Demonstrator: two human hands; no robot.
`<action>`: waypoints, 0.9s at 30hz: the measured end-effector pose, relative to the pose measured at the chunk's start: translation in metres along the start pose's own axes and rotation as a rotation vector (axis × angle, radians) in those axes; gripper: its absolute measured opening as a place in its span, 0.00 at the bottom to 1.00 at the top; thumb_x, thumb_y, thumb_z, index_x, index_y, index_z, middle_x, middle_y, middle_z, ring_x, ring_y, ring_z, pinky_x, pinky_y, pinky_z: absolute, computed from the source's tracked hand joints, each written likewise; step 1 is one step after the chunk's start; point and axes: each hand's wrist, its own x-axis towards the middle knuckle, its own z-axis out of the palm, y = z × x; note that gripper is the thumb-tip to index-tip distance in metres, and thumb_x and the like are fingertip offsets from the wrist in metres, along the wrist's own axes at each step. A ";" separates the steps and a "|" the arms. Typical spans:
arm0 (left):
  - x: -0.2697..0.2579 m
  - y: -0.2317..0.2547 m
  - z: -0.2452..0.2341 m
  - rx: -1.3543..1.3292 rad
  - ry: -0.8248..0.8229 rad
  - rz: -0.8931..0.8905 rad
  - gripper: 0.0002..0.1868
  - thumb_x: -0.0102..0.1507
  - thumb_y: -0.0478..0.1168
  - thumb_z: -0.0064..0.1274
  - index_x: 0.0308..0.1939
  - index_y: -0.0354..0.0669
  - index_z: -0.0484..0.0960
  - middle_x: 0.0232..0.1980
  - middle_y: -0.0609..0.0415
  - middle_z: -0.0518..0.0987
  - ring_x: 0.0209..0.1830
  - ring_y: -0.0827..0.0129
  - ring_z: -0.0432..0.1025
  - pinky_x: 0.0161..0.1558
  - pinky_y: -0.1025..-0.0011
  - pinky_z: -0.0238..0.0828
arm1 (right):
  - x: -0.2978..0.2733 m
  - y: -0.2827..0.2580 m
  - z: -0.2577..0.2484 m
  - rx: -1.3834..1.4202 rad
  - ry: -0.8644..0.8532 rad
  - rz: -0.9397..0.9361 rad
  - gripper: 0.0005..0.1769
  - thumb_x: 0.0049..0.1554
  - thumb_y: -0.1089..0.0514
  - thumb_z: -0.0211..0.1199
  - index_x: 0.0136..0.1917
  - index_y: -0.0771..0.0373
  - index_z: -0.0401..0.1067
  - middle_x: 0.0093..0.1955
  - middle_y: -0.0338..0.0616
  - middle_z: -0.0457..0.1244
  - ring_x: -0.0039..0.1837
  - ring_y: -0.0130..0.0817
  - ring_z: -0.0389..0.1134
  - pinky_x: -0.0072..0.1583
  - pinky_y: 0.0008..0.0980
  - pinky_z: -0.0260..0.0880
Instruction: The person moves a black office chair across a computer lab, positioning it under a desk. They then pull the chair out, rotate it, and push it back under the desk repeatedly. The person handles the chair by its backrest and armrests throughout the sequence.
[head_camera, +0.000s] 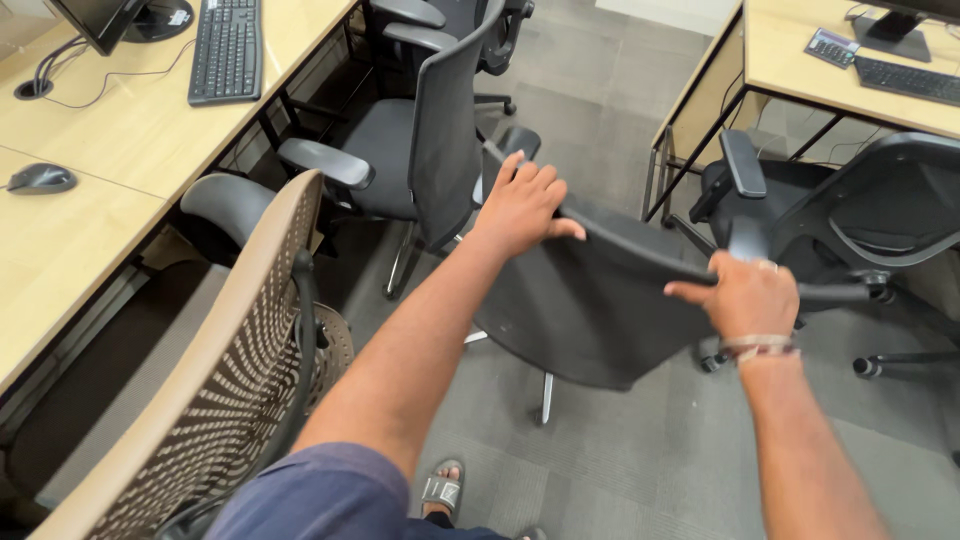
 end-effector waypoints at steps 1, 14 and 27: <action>-0.003 0.004 -0.002 -0.020 0.036 0.035 0.37 0.56 0.75 0.47 0.40 0.44 0.79 0.44 0.53 0.74 0.54 0.57 0.67 0.73 0.51 0.47 | -0.011 -0.002 -0.009 -0.045 -0.008 0.002 0.37 0.40 0.21 0.70 0.33 0.57 0.72 0.29 0.43 0.63 0.38 0.45 0.67 0.42 0.42 0.65; -0.032 0.073 -0.035 -0.050 0.060 0.207 0.36 0.54 0.76 0.49 0.35 0.45 0.76 0.40 0.55 0.73 0.49 0.58 0.67 0.64 0.60 0.57 | -0.122 -0.011 -0.091 -0.050 0.098 0.091 0.37 0.43 0.21 0.70 0.29 0.54 0.63 0.27 0.40 0.57 0.33 0.42 0.62 0.36 0.40 0.59; -0.077 0.166 -0.068 -0.008 -0.144 -0.051 0.41 0.58 0.78 0.43 0.46 0.42 0.81 0.50 0.51 0.77 0.59 0.56 0.66 0.68 0.56 0.50 | -0.155 0.023 -0.127 0.011 -0.246 0.183 0.34 0.45 0.23 0.70 0.40 0.56 0.79 0.38 0.47 0.69 0.49 0.47 0.71 0.53 0.44 0.69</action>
